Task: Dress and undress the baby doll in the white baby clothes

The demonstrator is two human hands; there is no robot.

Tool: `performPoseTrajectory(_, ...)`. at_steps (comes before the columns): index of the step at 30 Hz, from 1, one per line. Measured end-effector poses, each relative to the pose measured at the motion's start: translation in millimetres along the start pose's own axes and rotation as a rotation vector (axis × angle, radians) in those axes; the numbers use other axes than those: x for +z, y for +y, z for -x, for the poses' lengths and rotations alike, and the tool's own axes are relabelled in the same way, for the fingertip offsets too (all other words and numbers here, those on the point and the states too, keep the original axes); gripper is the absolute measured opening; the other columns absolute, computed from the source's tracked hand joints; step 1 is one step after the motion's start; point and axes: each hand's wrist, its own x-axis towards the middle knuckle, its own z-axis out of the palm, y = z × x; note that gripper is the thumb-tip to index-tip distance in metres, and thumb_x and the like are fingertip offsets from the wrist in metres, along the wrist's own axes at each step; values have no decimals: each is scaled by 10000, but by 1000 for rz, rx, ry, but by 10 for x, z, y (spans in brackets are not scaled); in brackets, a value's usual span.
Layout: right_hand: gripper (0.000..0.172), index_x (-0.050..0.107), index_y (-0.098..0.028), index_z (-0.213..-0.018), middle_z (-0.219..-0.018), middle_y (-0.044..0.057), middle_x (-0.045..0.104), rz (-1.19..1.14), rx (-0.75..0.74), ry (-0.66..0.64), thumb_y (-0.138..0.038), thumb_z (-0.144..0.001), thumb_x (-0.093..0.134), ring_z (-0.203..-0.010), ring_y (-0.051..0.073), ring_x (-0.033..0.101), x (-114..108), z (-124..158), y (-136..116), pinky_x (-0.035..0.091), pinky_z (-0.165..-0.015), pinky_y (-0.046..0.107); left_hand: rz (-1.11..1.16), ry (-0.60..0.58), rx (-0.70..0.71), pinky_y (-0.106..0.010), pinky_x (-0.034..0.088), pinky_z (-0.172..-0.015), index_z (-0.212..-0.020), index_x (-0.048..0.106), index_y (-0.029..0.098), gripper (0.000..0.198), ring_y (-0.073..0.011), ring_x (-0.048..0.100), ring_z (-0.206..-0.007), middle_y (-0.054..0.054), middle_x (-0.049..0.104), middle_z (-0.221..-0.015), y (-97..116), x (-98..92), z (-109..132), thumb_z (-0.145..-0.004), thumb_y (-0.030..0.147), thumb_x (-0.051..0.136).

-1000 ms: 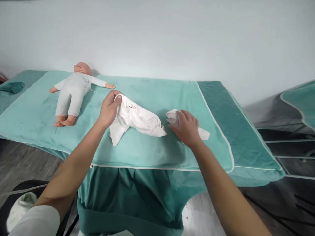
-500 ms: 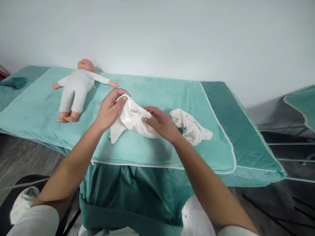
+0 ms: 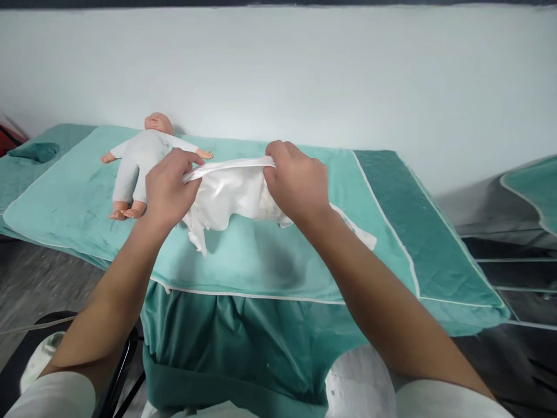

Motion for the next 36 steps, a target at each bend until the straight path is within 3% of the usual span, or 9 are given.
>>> performPoseTrajectory(6,235,681,-198,-984,-961,77,669,371,-33,-21,-107,-832,528,-721,178,523,-161,-117,-28,428,-721,367,-44,172,-13,-340,523,-921,-1035,639,232,118,-214,624,-1026,-33,630,-1015,-13,-107,-48,-934,189,597)
performPoseTrajectory(11,293,686,-212,-1024,-1088,68,717,529,-99,12,-96,-834,496,-920,232,611,-169,-48,-293,361,-645,317,-15,181,-12,-371,546,-949,-1059,606,260,105,-225,652,-1065,-28,656,-1037,119,-90,-83,-968,210,583)
performPoseTrajectory(16,207,648,-239,-994,-1024,59,714,290,-66,15,-164,-901,479,-946,247,645,-140,-102,-106,501,-822,400,-69,222,-48,-365,551,-847,-1010,595,264,217,-208,652,-933,-8,682,-1000,132,-138,-108,-880,92,618)
performPoseTrajectory(22,191,660,-234,-896,-881,18,708,107,-10,132,-147,-858,495,-848,212,659,-182,-114,292,506,-780,362,-68,248,-193,-380,553,-972,-1025,596,242,153,-210,680,-1018,-4,702,-1036,-37,-166,-111,-907,147,615)
performPoseTrajectory(29,298,734,-197,-952,-898,42,751,35,172,30,-93,-766,525,-832,197,646,-229,51,447,488,-773,341,-181,107,-366,-356,551,-894,-1150,605,246,270,-221,686,-963,-10,713,-1007,-174,-144,33,-890,172,594)
performPoseTrajectory(33,236,744,-222,-908,-913,42,756,74,315,-114,-144,-783,560,-859,235,668,-266,12,482,503,-775,356,-350,-109,-542,-421,560,-873,-1149,635,271,220,-291,706,-930,-44,713,-932,-132,-222,-25,-936,301,587)
performPoseTrajectory(36,215,757,-231,-891,-953,48,771,110,379,-265,-167,-783,583,-890,264,680,-195,-120,540,526,-795,377,-442,-277,-605,-463,567,-888,-1157,658,277,254,-341,707,-1005,-86,737,-1008,-174,-194,-126,-948,400,586)
